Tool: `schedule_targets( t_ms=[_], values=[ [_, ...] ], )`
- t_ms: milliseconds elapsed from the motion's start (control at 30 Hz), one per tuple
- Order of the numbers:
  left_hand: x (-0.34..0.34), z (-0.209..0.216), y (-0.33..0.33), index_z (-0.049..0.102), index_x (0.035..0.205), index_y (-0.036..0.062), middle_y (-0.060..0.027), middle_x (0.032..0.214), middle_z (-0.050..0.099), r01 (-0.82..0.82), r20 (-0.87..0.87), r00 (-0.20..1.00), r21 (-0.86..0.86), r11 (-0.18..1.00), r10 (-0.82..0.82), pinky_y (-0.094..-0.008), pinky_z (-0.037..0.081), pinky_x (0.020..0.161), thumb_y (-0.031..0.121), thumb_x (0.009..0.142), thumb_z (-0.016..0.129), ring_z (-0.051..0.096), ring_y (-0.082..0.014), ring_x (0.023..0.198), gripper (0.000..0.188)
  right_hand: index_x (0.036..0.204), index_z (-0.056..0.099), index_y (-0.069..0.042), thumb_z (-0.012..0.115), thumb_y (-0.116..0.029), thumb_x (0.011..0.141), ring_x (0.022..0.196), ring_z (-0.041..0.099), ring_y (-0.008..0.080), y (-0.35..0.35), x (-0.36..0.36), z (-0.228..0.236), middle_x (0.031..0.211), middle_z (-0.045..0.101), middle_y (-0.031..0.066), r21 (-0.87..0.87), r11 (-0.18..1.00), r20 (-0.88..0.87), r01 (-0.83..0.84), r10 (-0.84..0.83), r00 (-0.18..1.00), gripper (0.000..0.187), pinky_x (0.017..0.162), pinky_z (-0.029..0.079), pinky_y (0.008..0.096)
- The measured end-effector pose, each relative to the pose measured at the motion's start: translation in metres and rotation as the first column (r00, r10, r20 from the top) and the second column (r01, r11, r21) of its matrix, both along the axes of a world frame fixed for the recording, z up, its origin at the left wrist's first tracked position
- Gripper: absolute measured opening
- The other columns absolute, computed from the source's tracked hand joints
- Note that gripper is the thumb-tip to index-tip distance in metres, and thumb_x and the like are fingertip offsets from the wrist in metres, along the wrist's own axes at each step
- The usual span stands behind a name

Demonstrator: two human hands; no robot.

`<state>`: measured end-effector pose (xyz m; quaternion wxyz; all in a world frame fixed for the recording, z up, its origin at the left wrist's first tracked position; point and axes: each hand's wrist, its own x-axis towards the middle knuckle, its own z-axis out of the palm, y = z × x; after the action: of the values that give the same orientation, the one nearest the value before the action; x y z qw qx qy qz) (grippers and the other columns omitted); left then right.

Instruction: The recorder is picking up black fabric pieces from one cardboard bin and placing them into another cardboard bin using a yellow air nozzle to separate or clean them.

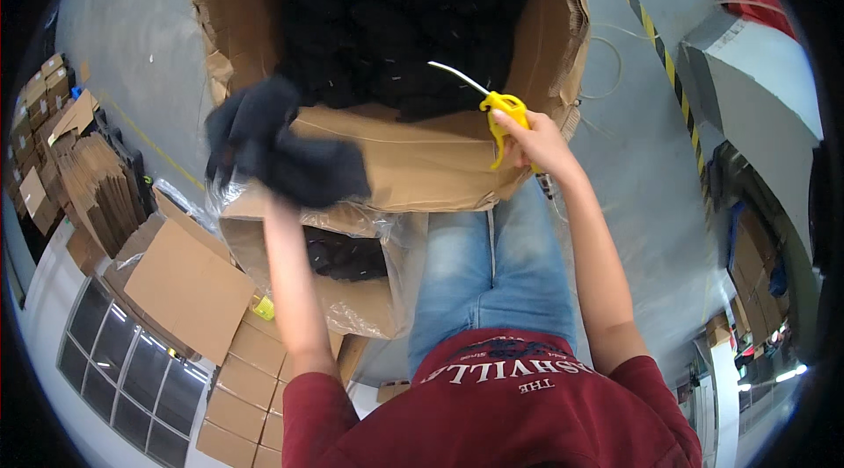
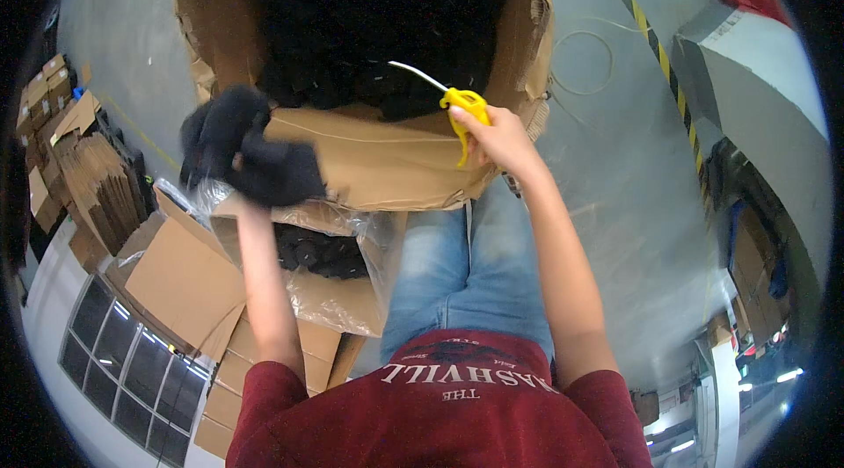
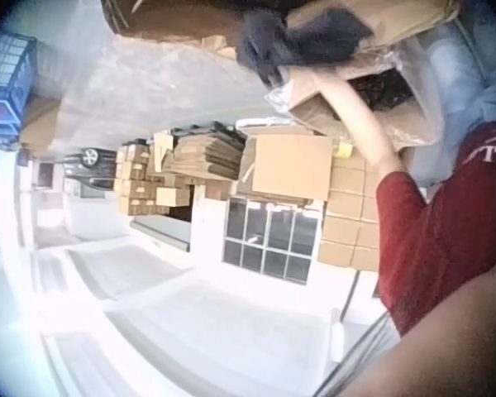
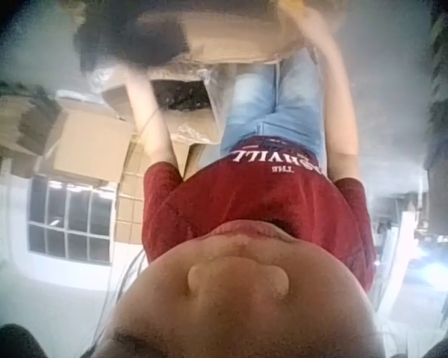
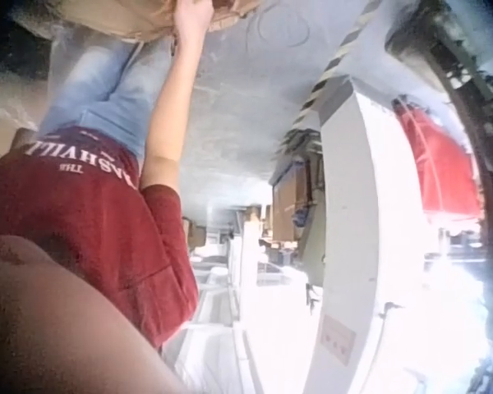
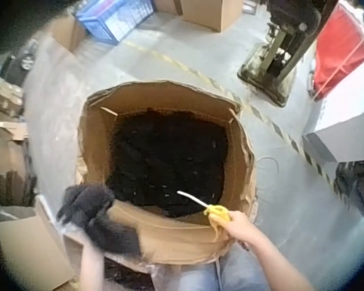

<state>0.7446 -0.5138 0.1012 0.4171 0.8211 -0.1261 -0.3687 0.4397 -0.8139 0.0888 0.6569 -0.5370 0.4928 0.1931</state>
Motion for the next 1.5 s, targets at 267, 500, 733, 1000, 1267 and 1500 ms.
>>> schedule_targets(
  t_ms=[267, 500, 733, 1000, 1267, 1500],
  values=[
    [-0.045, 0.187, 0.204, 0.035, 0.133, -0.0041, -0.0165, 0.131, 0.045, -0.497, 0.289, 0.862, 0.644, 0.582, 0.416, -0.0371, 0.034, 0.101, 0.057, 0.084, 0.051, 0.046, -0.0276, 0.118, 0.080, 0.088, 0.058, -0.001, 0.056, -0.043, 0.089, 0.038, 0.045, 0.0073, -0.008, -0.010, -0.015, 0.061, 0.059, 0.0056, 0.184, 0.939, 0.090, 0.290, -0.310, 0.947, 0.042, 0.038, 0.035, 0.0200],
    [-0.044, 0.065, 0.005, 0.045, 0.121, 0.0035, -0.0120, 0.120, 0.051, -0.236, 0.440, 0.892, 0.257, 0.937, 0.104, -0.0305, 0.042, 0.091, 0.014, 0.089, 0.057, 0.053, -0.0187, 0.106, 0.036, 0.081, 0.061, -0.003, 0.061, -0.042, 0.085, 0.042, 0.046, 0.0063, -0.008, -0.017, -0.015, 0.058, 0.055, 0.0022, 0.016, 0.917, -0.004, 0.399, -0.399, 0.917, 0.039, 0.041, 0.034, 0.0214],
    [-0.003, -0.227, -0.187, 0.039, 0.129, 0.0065, -0.0141, 0.135, 0.041, 0.640, 0.305, 0.157, 0.693, 0.332, -0.939, -0.0401, 0.033, 0.103, 0.007, 0.075, 0.060, 0.040, -0.0294, 0.123, 0.059, 0.095, 0.065, 0.001, 0.064, -0.036, 0.084, 0.060, 0.048, 0.0058, 0.002, 0.004, -0.001, 0.065, 0.058, 0.0000, -0.135, 0.939, -0.130, 0.316, -0.333, 0.934, 0.039, 0.055, 0.040, 0.0240],
    [0.023, -0.352, -0.250, 0.018, 0.145, 0.0178, -0.0058, 0.147, 0.025, 0.223, -0.124, -0.401, 0.948, -0.228, -0.908, -0.0401, 0.020, 0.111, 0.014, 0.080, 0.062, 0.026, -0.0197, 0.133, 0.078, 0.090, 0.063, 0.004, 0.069, -0.017, 0.079, 0.065, 0.055, 0.0195, -0.009, -0.004, -0.001, 0.073, 0.058, 0.0109, -0.144, 0.903, -0.062, 0.406, -0.418, 0.907, 0.024, 0.061, 0.042, 0.0278],
    [0.035, -0.292, -0.242, 0.059, 0.110, 0.0028, -0.0068, 0.126, 0.049, 0.431, 0.040, -0.432, 0.887, -0.168, -0.901, -0.0411, 0.027, 0.106, 0.012, 0.077, 0.059, 0.036, -0.0237, 0.125, 0.034, 0.093, 0.061, 0.001, 0.066, -0.019, 0.083, 0.064, 0.055, 0.0172, 0.000, -0.003, -0.005, 0.073, 0.058, 0.0087, -0.143, 0.864, 0.081, 0.482, -0.475, 0.876, 0.023, 0.062, 0.042, 0.0274],
    [0.006, -0.157, -0.206, 0.043, 0.120, -0.0080, -0.0227, 0.115, 0.056, 0.545, 0.019, 0.819, 0.286, 0.788, -0.573, -0.0361, 0.043, 0.091, 0.039, 0.068, 0.077, 0.054, -0.0327, 0.110, 0.078, 0.099, 0.060, -0.001, 0.059, -0.036, 0.086, 0.065, 0.056, 0.0188, 0.000, 0.015, -0.011, 0.069, 0.058, 0.0115, -0.166, 0.950, -0.091, 0.265, -0.282, 0.955, 0.037, 0.062, 0.043, 0.0324]
  ],
)
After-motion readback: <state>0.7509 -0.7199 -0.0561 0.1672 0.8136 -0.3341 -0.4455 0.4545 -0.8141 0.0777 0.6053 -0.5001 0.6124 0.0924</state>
